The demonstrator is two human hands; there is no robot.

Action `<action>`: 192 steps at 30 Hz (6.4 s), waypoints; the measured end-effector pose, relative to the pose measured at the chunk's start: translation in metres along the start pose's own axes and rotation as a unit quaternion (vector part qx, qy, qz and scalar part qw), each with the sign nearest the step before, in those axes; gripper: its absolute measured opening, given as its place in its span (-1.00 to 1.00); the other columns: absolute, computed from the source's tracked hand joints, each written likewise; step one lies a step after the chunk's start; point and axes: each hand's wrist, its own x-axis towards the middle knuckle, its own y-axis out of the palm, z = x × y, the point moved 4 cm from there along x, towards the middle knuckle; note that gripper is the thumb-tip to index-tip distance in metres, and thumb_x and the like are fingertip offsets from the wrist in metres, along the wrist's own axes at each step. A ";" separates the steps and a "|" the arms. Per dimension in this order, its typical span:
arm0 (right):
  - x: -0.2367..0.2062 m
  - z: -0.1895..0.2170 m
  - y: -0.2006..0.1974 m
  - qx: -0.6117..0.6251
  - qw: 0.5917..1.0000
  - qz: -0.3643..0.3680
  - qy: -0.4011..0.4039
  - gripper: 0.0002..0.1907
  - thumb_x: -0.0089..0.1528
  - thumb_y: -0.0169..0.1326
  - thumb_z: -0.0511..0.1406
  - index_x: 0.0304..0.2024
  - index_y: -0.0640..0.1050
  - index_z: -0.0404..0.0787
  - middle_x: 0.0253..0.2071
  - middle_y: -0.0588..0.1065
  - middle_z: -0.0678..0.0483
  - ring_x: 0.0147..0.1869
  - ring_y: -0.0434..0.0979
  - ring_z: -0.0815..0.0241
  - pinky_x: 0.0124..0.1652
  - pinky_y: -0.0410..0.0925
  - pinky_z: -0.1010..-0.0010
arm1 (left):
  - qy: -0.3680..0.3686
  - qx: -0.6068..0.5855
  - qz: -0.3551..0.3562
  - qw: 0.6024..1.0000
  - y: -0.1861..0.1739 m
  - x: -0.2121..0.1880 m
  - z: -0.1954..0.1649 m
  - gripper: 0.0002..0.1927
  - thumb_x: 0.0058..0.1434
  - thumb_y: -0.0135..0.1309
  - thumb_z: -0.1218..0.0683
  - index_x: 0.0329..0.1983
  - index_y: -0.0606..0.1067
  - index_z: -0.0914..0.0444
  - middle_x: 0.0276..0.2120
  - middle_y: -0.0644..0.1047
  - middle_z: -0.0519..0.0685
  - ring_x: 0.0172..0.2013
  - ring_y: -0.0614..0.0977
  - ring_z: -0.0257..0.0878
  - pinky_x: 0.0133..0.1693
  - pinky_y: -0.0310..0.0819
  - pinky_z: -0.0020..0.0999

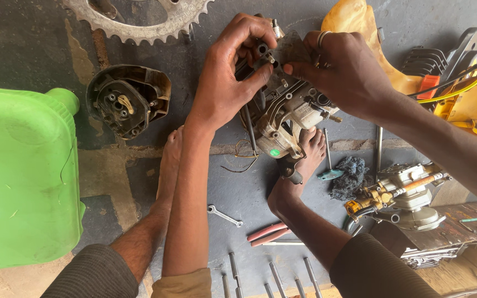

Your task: The person sits on the floor and disassembles a small engine block using a screwdriver and wrench. They remove the top cover, extract internal components, and place them into a green container while handling various tools and engine parts.

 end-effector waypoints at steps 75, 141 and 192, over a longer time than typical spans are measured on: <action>-0.006 0.023 -0.039 0.428 0.893 0.137 -0.015 -0.49 0.17 0.12 -0.57 0.20 0.42 -0.41 -0.08 0.46 0.06 -0.09 0.48 0.38 -0.17 0.35 0.52 | 0.061 -0.184 -0.213 0.958 0.009 0.008 0.068 -0.83 0.54 0.09 0.12 0.10 0.55 0.26 -0.06 0.65 0.01 0.05 0.69 -0.23 0.21 0.62 -0.26; 0.008 0.010 -0.038 0.442 0.885 0.145 -0.042 -0.43 0.24 0.01 -0.66 0.26 0.42 -0.18 0.25 0.45 0.02 0.40 0.46 0.21 0.16 0.47 0.44 | 0.072 -0.216 -0.251 0.941 0.018 0.001 0.095 -0.81 0.53 0.16 0.11 0.10 0.58 0.30 -0.03 0.67 0.00 0.05 0.69 -0.29 0.21 0.55 -0.38; -0.014 0.048 -0.038 0.034 0.985 0.024 -0.165 -0.48 0.19 0.25 -0.39 0.20 0.46 -0.29 0.17 0.46 -0.05 0.16 0.52 0.11 0.10 0.45 0.28 | 0.079 -0.224 -0.240 0.941 0.018 0.004 0.076 -0.86 0.56 0.09 0.20 0.12 0.55 0.31 -0.07 0.67 0.00 0.03 0.70 -0.31 0.18 0.59 -0.42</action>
